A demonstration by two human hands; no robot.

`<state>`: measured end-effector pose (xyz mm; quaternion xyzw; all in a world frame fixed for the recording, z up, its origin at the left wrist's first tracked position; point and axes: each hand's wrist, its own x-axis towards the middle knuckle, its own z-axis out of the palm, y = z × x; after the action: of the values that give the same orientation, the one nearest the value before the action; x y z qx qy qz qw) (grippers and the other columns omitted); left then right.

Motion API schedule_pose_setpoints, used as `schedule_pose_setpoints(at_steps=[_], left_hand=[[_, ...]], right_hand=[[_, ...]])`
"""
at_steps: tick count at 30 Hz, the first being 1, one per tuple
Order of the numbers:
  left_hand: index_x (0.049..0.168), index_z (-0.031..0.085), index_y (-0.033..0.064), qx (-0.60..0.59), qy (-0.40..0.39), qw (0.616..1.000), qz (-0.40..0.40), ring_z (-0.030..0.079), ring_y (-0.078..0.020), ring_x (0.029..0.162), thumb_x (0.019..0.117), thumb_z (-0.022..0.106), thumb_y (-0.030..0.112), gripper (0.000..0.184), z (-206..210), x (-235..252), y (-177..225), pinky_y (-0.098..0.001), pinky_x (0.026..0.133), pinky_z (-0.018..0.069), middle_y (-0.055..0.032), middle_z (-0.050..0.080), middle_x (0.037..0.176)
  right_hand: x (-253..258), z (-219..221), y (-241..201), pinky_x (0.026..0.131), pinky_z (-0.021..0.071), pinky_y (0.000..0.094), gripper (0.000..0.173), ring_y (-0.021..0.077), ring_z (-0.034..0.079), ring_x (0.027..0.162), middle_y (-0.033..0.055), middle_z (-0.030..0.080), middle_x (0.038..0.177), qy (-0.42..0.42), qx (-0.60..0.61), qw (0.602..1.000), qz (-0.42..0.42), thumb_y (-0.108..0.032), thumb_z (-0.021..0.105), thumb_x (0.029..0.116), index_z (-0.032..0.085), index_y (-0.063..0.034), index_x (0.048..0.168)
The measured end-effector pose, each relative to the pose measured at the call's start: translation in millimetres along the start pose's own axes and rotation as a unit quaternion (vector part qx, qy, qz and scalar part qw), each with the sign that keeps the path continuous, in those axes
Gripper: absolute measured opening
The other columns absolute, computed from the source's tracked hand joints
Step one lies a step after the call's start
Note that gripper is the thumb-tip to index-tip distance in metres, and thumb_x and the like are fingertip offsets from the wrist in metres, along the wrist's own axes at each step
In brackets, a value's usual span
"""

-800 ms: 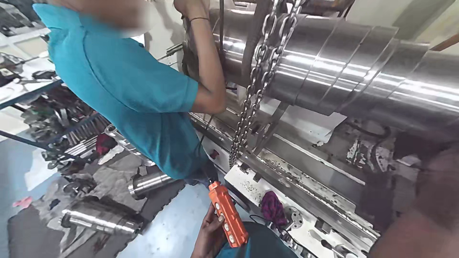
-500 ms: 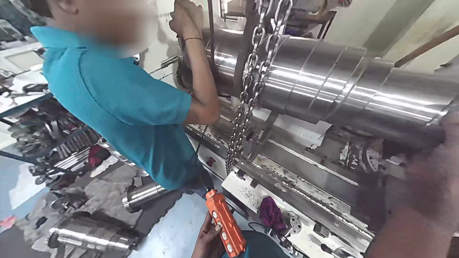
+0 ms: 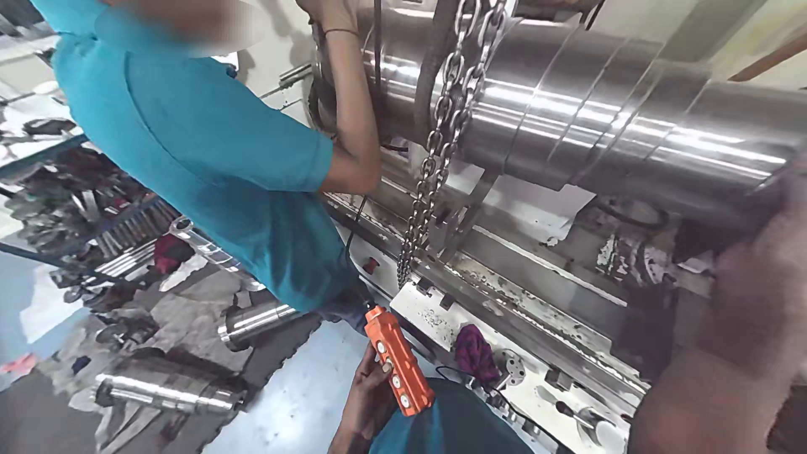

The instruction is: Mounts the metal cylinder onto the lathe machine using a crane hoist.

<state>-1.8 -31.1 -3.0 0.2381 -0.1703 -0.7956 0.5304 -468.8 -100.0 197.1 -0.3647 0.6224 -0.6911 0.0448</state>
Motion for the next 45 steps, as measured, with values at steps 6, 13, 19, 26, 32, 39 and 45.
schedule_pose_setpoints(at_steps=[6,13,19,26,32,39,45], left_hand=[[0.151,0.036,0.0112,-0.007,-0.004,1.000,0.002,0.073,-0.0312,0.102,0.0895,0.074,0.007,0.073,0.5,2.2,-0.8,-0.0502,0.090,0.0608,-0.0195,0.069,0.119],[0.151,0.035,0.0109,-0.004,0.009,1.000,-0.012,0.072,-0.0321,0.103,0.0888,0.074,0.007,0.074,-0.4,1.5,-2.5,-0.0520,0.091,0.0597,-0.0204,0.068,0.120],[0.152,0.037,0.0122,-0.020,0.002,1.000,-0.010,0.071,-0.0330,0.106,0.0877,0.078,0.011,0.076,-0.8,-0.2,-5.6,-0.0529,0.092,0.0592,-0.0205,0.067,0.123],[0.150,0.038,0.0115,-0.023,0.012,1.000,-0.008,0.072,-0.0328,0.104,0.0867,0.078,0.008,0.075,0.7,5.4,-9.3,-0.0519,0.090,0.0603,-0.0208,0.068,0.121],[0.150,0.040,0.0119,-0.024,0.011,1.000,-0.011,0.073,-0.0332,0.102,0.0872,0.075,0.005,0.072,1.0,9.3,-10.9,-0.0524,0.089,0.0605,-0.0209,0.069,0.119],[0.150,0.038,0.0113,-0.003,0.020,1.000,-0.009,0.073,-0.0315,0.101,0.0893,0.073,0.005,0.071,3.4,10.5,-9.8,-0.0507,0.089,0.0609,-0.0200,0.070,0.117],[0.152,0.034,0.0132,0.001,0.028,0.999,-0.026,0.072,-0.0335,0.102,0.0885,0.076,0.009,0.077,2.0,9.3,-8.3,-0.0534,0.090,0.0600,-0.0207,0.069,0.119]], right_hand=[[0.3,31.8,-25.2,0.075,0.0611,0.0315,0.024,0.0064,0.068,0.075,-0.0103,0.066,0.083,0.025,0.051,0.998,0.020,-0.043,0.072,0.0945,0.063,-0.0210,0.097],[-6.4,40.3,-21.5,0.064,0.0592,0.0272,0.017,0.0039,0.064,0.065,-0.0122,0.063,0.074,0.035,0.057,0.997,0.036,-0.032,0.071,0.0956,0.060,-0.0214,0.088],[-7.2,41.1,-16.8,0.066,0.0593,0.0290,0.020,0.0047,0.065,0.067,-0.0119,0.062,0.075,0.031,0.047,0.998,0.026,-0.036,0.072,0.0944,0.058,-0.0222,0.088],[-7.5,39.7,-16.6,0.067,0.0594,0.0269,0.018,0.0037,0.066,0.068,-0.0127,0.064,0.075,0.023,0.054,0.998,0.006,-0.032,0.072,0.0951,0.060,-0.0231,0.084],[-7.7,36.1,-14.7,0.066,0.0593,0.0295,0.022,0.0056,0.065,0.067,-0.0105,0.064,0.075,0.016,0.044,0.999,0.010,-0.038,0.072,0.0948,0.061,-0.0217,0.085],[-9.5,39.5,-6.8,0.070,0.0616,0.0297,0.017,0.0058,0.068,0.071,-0.0104,0.067,0.079,0.024,0.061,0.997,0.030,-0.033,0.074,0.0941,0.064,-0.0196,0.090],[-8.7,36.8,16.2,0.066,0.0589,0.0281,0.019,0.0052,0.065,0.068,-0.0105,0.065,0.076,0.016,0.077,0.997,0.007,-0.032,0.076,0.0918,0.062,-0.0210,0.084]])
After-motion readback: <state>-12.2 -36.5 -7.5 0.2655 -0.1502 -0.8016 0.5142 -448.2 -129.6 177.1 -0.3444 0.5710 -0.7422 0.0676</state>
